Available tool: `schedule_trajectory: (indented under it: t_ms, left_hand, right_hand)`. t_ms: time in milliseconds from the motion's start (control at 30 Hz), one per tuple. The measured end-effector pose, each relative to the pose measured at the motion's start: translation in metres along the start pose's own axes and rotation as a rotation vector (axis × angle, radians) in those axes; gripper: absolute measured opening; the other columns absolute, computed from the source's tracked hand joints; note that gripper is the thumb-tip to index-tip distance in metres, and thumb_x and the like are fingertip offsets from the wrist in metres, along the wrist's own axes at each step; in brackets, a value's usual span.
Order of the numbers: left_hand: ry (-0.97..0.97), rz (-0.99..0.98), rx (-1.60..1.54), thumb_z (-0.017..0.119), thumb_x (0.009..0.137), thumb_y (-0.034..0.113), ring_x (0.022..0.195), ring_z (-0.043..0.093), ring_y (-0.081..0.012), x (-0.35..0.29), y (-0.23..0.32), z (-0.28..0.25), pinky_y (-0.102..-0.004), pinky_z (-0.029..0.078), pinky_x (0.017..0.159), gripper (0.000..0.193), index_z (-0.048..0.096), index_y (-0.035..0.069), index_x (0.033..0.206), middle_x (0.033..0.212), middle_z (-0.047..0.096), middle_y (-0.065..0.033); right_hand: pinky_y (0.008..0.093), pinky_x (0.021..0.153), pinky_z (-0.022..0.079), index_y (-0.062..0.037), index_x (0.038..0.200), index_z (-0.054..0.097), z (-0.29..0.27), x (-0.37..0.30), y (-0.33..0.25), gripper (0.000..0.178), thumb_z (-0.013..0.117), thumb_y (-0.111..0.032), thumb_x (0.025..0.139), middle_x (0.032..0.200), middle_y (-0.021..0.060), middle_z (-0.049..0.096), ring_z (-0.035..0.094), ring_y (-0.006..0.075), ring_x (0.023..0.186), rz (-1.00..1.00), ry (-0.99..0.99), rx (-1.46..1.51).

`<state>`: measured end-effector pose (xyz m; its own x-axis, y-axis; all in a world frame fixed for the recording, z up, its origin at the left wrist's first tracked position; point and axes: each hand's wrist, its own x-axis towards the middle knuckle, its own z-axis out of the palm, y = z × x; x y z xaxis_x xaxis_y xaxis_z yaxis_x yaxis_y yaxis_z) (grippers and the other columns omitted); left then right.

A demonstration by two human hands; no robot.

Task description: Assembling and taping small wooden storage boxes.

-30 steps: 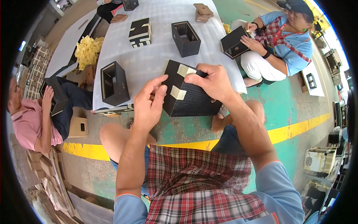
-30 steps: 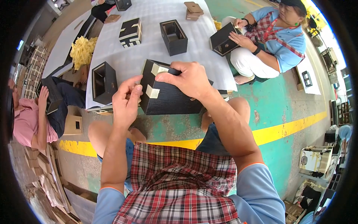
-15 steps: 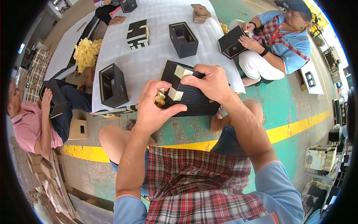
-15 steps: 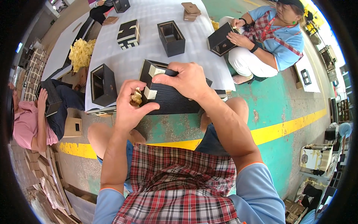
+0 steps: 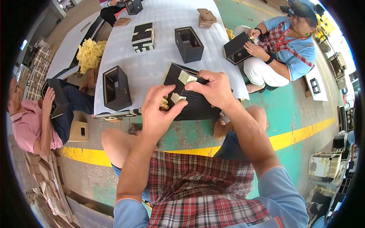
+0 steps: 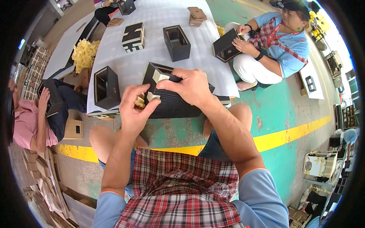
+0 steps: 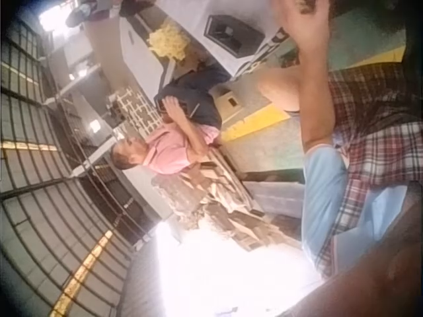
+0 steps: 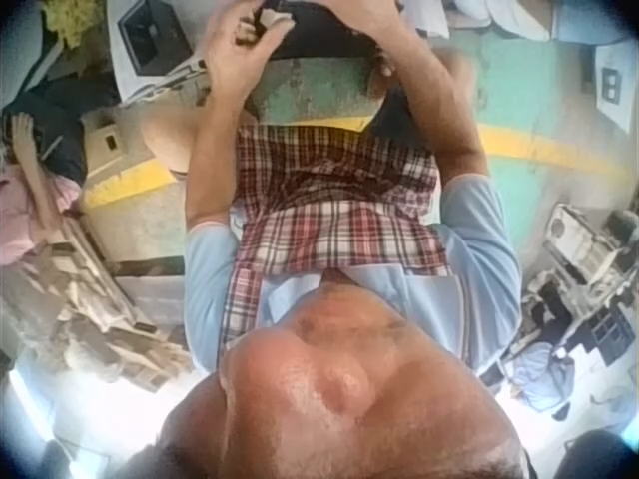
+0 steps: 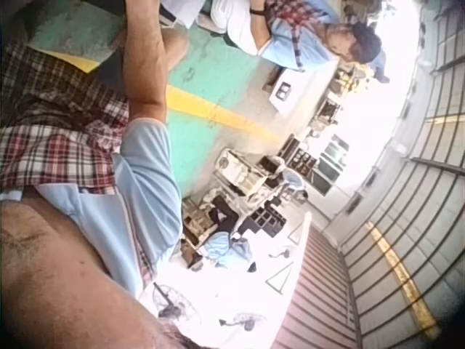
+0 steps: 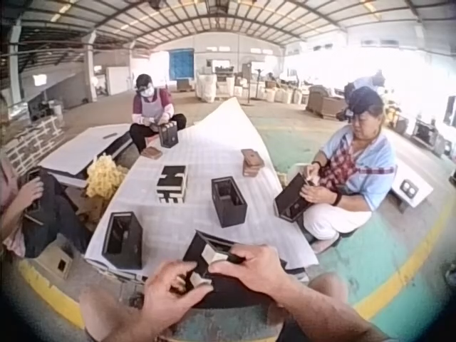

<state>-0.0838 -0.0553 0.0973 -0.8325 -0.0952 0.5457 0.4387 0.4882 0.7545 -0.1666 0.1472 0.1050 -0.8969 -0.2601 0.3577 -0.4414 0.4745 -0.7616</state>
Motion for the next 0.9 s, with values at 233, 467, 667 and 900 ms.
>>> schedule_trajectory:
  t_ms: [233, 467, 667, 900]
  left_hand:
    - [-0.18, -0.07, -0.034, 0.081, 0.087, 0.007, 0.095, 0.068, -0.0196, 0.002, -0.007, -0.016, -0.0303, 0.054, 0.081, 0.03, 0.074, 0.003, 0.116, 0.106, 0.069, -0.0114]
    - [-0.08, -0.027, -0.1, 0.074, 0.093, 0.002, 0.091, 0.068, -0.0137, 0.005, -0.001, -0.014, -0.027, 0.054, 0.084, 0.031, 0.071, 0.005, 0.123, 0.105, 0.072, -0.0065]
    - [-0.065, -0.123, 0.002, 0.071, 0.093, -0.004, 0.086, 0.065, -0.0086, 0.001, -0.002, -0.008, -0.0228, 0.053, 0.078, 0.039, 0.059, 0.003, 0.129, 0.102, 0.071, -0.0036]
    - [-0.125, -0.177, -0.402, 0.07, 0.09, -0.008, 0.08, 0.059, -0.0044, -0.003, -0.006, -0.022, -0.0204, 0.049, 0.07, 0.04, 0.053, 0.005, 0.123, 0.104, 0.069, -0.0036]
  right_hand:
    - [0.0374, 0.057, 0.05, -0.0033, 0.077, 0.072, -0.005, 0.003, 0.004, 0.059, 0.084, -0.061, 0.078, 0.061, 0.0144, 0.062, 0.06, 0.0286, 0.055, 0.096, -0.043, -0.042]
    - [0.0333, 0.057, 0.048, -0.0006, 0.08, 0.072, -0.004, 0.003, 0.005, 0.051, 0.086, -0.05, 0.08, 0.06, 0.009, 0.06, 0.054, 0.015, 0.059, 0.093, -0.072, 0.074]
    - [0.0363, 0.056, 0.049, -0.0028, 0.077, 0.073, 0.0, 0.003, 0.007, 0.058, 0.085, -0.06, 0.077, 0.06, 0.0123, 0.061, 0.058, 0.0214, 0.054, 0.052, -0.059, 0.051]
    - [0.0361, 0.058, 0.049, -0.0004, 0.077, 0.072, -0.001, 0.007, 0.005, 0.059, 0.084, -0.058, 0.08, 0.059, 0.0131, 0.059, 0.055, 0.0185, 0.055, 0.147, -0.012, 0.122]
